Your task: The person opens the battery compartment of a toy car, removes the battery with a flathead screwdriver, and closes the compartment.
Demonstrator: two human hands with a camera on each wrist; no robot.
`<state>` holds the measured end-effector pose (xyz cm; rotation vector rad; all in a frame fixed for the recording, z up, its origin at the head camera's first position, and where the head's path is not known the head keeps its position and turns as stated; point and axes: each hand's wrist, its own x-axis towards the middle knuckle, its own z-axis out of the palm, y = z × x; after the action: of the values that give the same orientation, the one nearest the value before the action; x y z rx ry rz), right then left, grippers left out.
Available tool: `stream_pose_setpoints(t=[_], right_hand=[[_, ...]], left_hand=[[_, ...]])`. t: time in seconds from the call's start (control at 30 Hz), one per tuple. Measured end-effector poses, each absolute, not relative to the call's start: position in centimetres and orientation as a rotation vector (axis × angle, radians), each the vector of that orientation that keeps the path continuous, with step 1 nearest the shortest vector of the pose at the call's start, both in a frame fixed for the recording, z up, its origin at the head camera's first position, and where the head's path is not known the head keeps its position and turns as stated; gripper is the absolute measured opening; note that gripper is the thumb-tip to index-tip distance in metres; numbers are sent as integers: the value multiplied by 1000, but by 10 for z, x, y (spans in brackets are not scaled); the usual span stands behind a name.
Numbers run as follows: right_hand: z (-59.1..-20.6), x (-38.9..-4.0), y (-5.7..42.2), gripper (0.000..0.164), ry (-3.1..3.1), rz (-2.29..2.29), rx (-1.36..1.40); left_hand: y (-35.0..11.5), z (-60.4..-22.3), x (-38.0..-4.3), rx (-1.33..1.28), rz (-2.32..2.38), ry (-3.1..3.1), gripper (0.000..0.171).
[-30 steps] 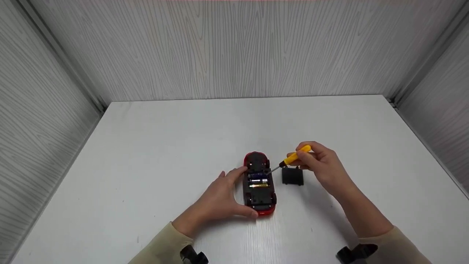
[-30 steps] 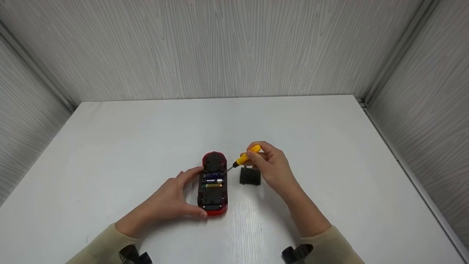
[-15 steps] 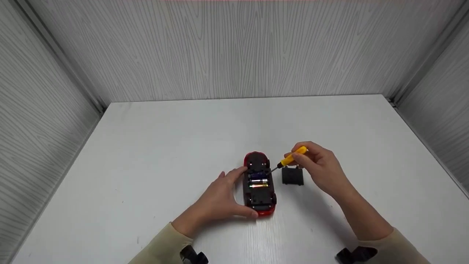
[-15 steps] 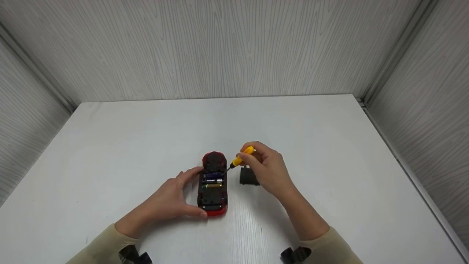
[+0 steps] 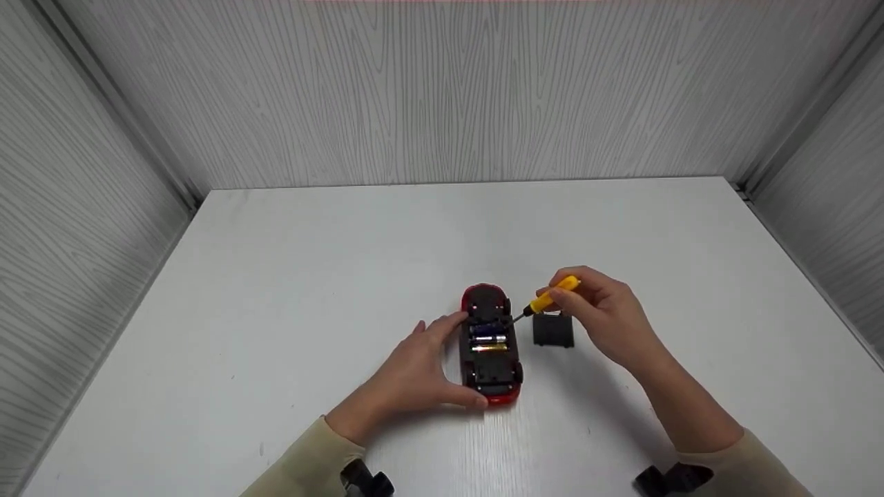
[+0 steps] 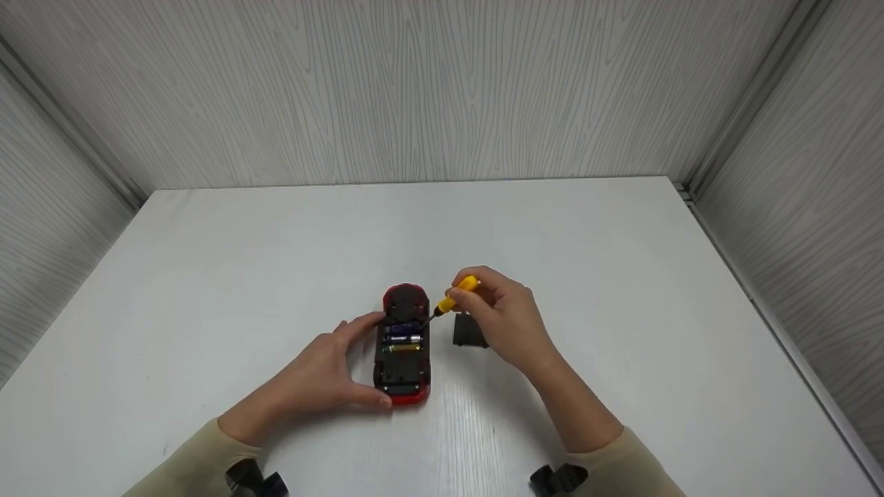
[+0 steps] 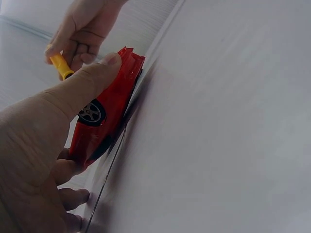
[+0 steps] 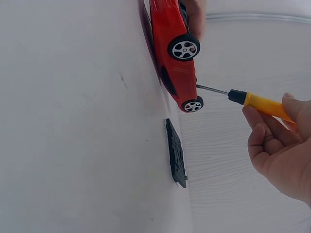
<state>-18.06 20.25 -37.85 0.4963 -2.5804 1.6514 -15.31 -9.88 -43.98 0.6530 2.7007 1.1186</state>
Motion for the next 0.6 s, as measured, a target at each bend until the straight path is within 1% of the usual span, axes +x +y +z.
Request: stream_pose_setpoints(t=[0.33, 0.6], right_hand=[[-386, -190, 213, 27, -2546, 1920, 385], [-391, -193, 216, 32, -2547, 1971, 345]], left_hand=[[-98, -440, -154, 657, 1132, 2687, 131], [-99, -440, -153, 650, 1142, 2686, 129]])
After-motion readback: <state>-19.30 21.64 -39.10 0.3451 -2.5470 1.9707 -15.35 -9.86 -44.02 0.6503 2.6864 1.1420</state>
